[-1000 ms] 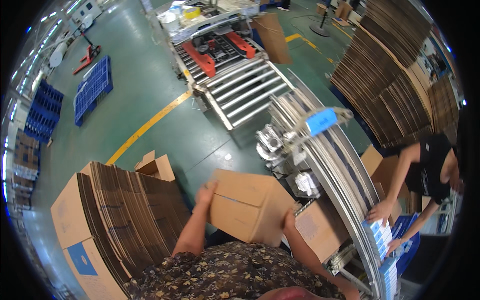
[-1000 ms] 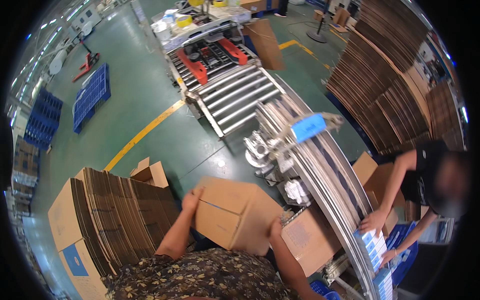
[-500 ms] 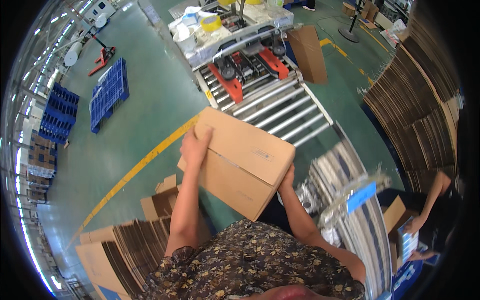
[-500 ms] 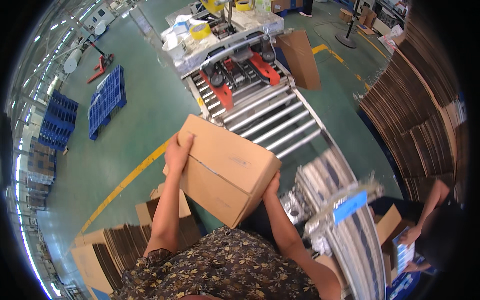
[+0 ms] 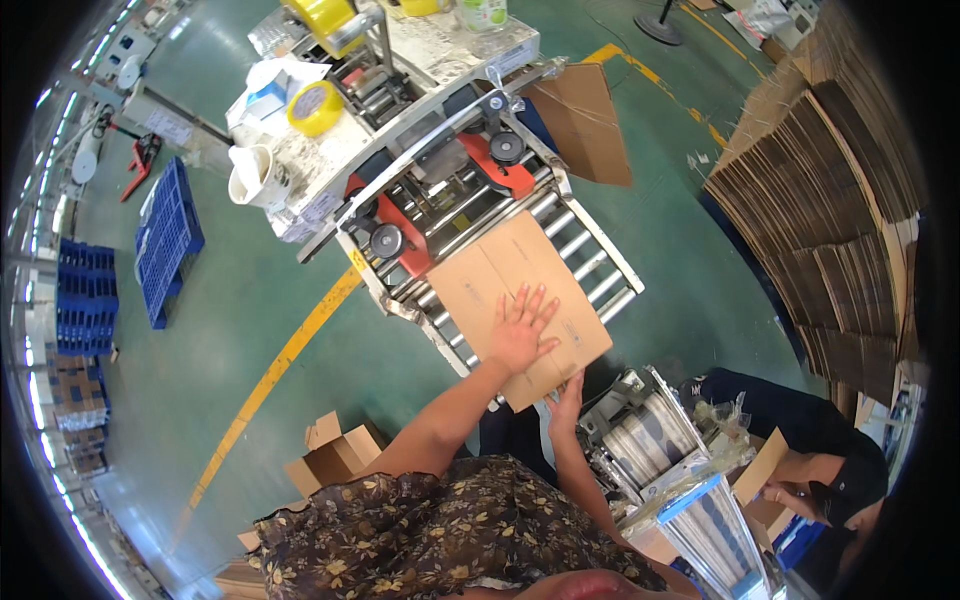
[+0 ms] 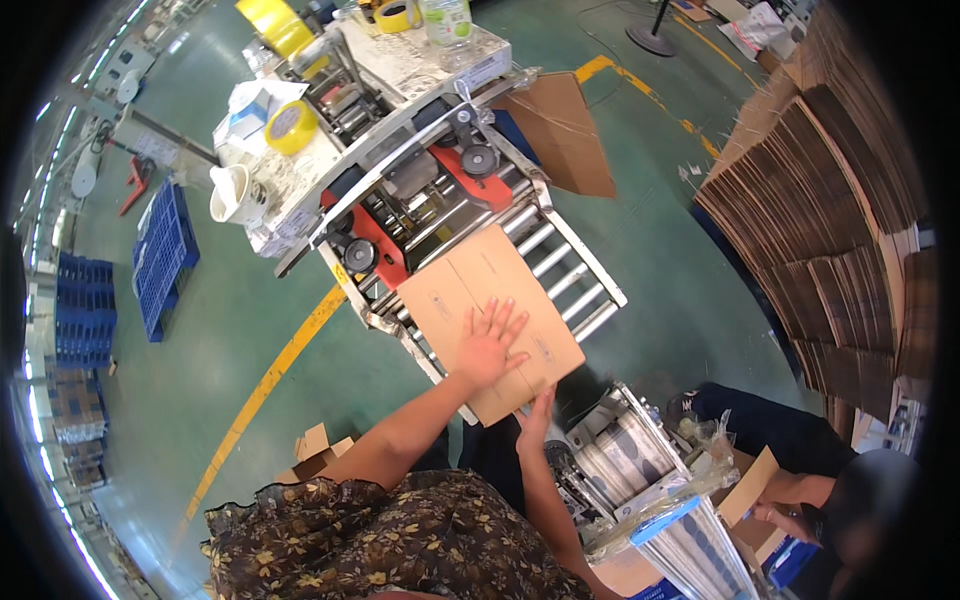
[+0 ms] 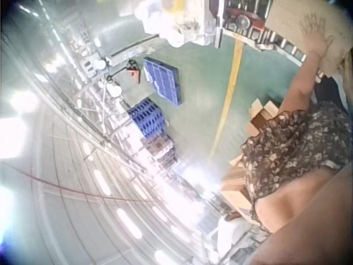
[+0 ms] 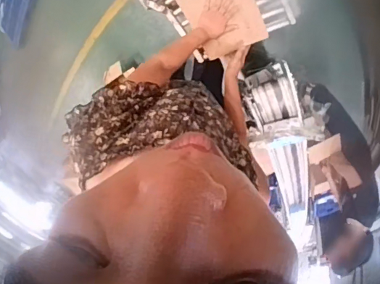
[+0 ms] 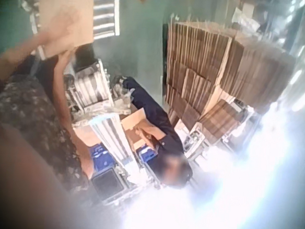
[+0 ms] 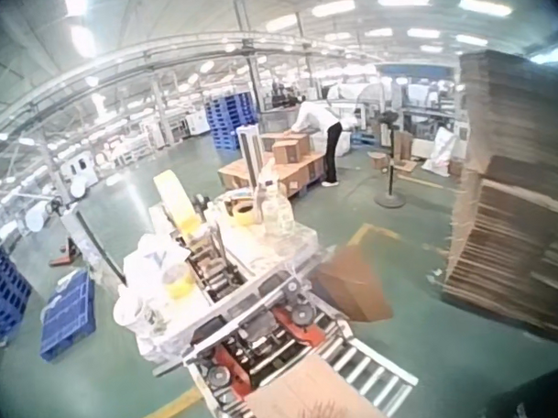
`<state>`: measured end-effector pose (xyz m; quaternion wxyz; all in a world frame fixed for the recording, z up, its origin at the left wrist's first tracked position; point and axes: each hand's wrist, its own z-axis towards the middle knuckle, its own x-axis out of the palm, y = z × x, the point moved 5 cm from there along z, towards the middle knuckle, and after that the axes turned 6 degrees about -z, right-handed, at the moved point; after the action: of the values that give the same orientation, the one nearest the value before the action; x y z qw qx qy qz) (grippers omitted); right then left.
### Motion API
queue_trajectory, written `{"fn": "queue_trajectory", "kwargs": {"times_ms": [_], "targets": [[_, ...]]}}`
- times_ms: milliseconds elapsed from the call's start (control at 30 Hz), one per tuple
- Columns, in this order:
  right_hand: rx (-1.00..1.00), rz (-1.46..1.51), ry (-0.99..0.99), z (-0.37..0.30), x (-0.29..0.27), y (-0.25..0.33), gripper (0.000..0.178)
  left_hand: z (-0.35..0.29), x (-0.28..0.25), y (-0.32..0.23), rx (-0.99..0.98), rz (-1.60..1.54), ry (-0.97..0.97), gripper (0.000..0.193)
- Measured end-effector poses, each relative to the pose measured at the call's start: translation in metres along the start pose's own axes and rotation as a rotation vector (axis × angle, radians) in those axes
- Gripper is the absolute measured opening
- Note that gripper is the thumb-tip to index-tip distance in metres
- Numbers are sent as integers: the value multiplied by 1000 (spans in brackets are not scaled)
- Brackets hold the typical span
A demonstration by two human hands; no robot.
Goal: The person packs small white boxes from a conveyor belt into a larger cardboard box. They arrange the items in rows, close the cardboard box, and place it on a stack of other boxes before retrieving a new empty box to continue the process.
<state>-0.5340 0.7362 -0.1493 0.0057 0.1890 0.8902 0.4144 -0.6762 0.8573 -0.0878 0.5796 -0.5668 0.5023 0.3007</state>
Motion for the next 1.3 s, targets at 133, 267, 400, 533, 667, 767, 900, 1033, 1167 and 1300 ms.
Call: {"fn": "queue_trajectory", "kwargs": {"times_ms": [133, 267, 400, 533, 667, 767, 900, 1033, 1167, 1300], "targets": [[-58, -112, 113, 13, 51, 18, 62, 47, -25, 44, -4, 92, -38, 78], [-77, -385, 391, 3, 66, -23, 51, 97, -58, 91, -36, 150, -42, 79], [-271, -1262, 290, -48, 43, -11, 54, 123, -66, 129, -43, 198, -67, 79], [-428, -1109, -212, -129, 49, 58, 49, 109, -50, 133, 136, 27, -167, 73], [-556, -1169, -587, -224, 52, 122, 50, -3, -15, 68, 616, -151, 174, 51], [-638, -1310, -837, -293, 57, 145, 50, -94, 51, 68, 844, -212, 768, 51], [-645, -1349, -1129, -385, 71, 153, 51, -142, 104, 94, 1134, -166, 1221, 54], [-555, -1311, -1442, -464, 67, 119, 54, -125, 80, 56, 1117, 0, 1352, 50], [-312, -1321, -1675, -554, 54, 72, 50, -92, 106, 17, 1212, 76, 1161, 50], [66, -1379, -1908, -692, 46, 2, 53, -102, 139, -45, 1146, 116, 1125, 47]]}}
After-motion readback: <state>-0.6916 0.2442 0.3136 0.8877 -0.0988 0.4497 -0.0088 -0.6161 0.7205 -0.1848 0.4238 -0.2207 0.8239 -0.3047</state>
